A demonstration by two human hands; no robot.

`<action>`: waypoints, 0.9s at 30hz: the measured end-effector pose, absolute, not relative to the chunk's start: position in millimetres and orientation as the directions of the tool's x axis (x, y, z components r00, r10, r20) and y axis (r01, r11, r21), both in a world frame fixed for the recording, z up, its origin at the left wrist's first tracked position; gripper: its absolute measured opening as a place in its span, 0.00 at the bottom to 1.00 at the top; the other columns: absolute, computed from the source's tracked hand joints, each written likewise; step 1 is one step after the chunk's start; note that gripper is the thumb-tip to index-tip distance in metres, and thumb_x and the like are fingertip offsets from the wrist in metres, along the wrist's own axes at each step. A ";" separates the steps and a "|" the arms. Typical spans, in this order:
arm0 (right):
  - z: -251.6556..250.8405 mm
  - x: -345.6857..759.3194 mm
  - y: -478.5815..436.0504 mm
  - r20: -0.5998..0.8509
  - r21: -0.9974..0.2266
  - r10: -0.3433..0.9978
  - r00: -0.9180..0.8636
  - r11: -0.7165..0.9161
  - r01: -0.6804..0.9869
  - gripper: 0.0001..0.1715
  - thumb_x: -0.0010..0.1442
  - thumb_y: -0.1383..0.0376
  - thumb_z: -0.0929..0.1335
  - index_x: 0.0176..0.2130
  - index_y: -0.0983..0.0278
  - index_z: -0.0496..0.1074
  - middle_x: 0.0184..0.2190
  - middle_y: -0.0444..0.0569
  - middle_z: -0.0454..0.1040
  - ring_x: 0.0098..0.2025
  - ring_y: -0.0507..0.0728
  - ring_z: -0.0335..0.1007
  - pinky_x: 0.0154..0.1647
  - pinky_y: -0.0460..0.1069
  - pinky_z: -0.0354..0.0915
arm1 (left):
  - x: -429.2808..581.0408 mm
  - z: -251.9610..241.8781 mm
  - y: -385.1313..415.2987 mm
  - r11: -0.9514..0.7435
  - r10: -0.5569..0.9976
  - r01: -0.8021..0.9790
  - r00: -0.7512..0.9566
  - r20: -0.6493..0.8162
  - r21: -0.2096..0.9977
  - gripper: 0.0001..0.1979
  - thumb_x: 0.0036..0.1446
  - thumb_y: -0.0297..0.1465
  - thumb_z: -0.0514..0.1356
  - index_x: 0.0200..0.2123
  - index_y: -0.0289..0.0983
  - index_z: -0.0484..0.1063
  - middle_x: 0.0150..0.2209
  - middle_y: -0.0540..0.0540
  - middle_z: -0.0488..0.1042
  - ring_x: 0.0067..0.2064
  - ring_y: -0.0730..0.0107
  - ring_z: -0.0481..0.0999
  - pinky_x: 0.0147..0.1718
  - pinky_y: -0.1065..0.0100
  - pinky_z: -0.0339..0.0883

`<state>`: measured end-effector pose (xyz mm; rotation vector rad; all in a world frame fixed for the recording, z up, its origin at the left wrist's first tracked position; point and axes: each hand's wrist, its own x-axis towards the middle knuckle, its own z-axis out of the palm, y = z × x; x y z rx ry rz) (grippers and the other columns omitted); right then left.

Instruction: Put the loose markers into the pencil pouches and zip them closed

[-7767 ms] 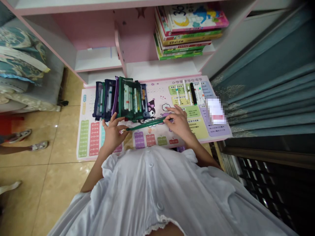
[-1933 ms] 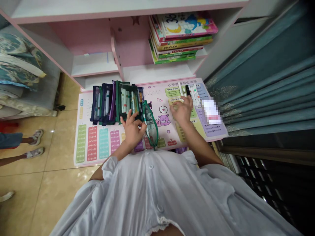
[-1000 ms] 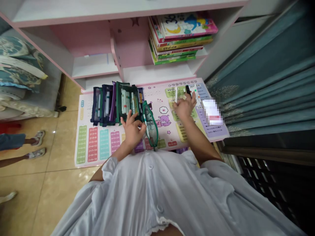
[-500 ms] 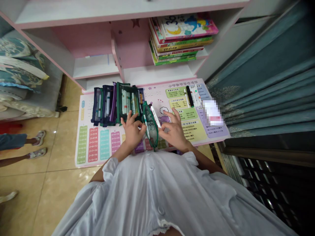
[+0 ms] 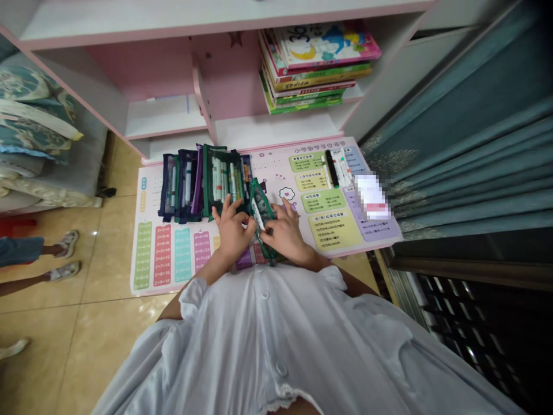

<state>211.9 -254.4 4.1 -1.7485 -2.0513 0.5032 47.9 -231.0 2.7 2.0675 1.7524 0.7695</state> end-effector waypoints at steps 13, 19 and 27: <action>3.8 221.1 -244.9 0.173 -0.540 0.978 -0.115 0.192 0.820 0.09 0.57 0.59 0.75 0.28 0.60 0.82 0.62 0.54 0.70 0.73 0.74 0.47 0.69 0.70 0.53 | 47.6 2.3 -231.2 -0.192 0.975 0.799 0.088 0.205 0.570 0.10 0.56 0.30 0.60 0.22 0.40 0.70 0.59 0.42 0.76 0.72 0.44 0.58 0.68 0.30 0.42; -3.2 277.4 -197.9 0.308 -0.516 0.928 0.211 -0.023 0.856 0.11 0.62 0.59 0.69 0.34 0.58 0.82 0.63 0.51 0.68 0.74 0.70 0.45 0.73 0.70 0.47 | 46.5 0.3 -229.8 -0.201 0.973 0.789 0.091 0.212 0.580 0.11 0.56 0.30 0.61 0.21 0.40 0.69 0.58 0.42 0.76 0.72 0.43 0.58 0.67 0.29 0.42; -31.3 364.0 -149.8 0.272 -0.386 0.842 0.465 -0.347 0.855 0.15 0.65 0.62 0.64 0.38 0.66 0.79 0.68 0.62 0.61 0.75 0.72 0.35 0.71 0.70 0.41 | 47.7 1.3 -229.6 -0.195 0.974 0.784 0.085 0.209 0.589 0.11 0.56 0.31 0.61 0.21 0.40 0.69 0.59 0.42 0.76 0.71 0.43 0.59 0.67 0.29 0.43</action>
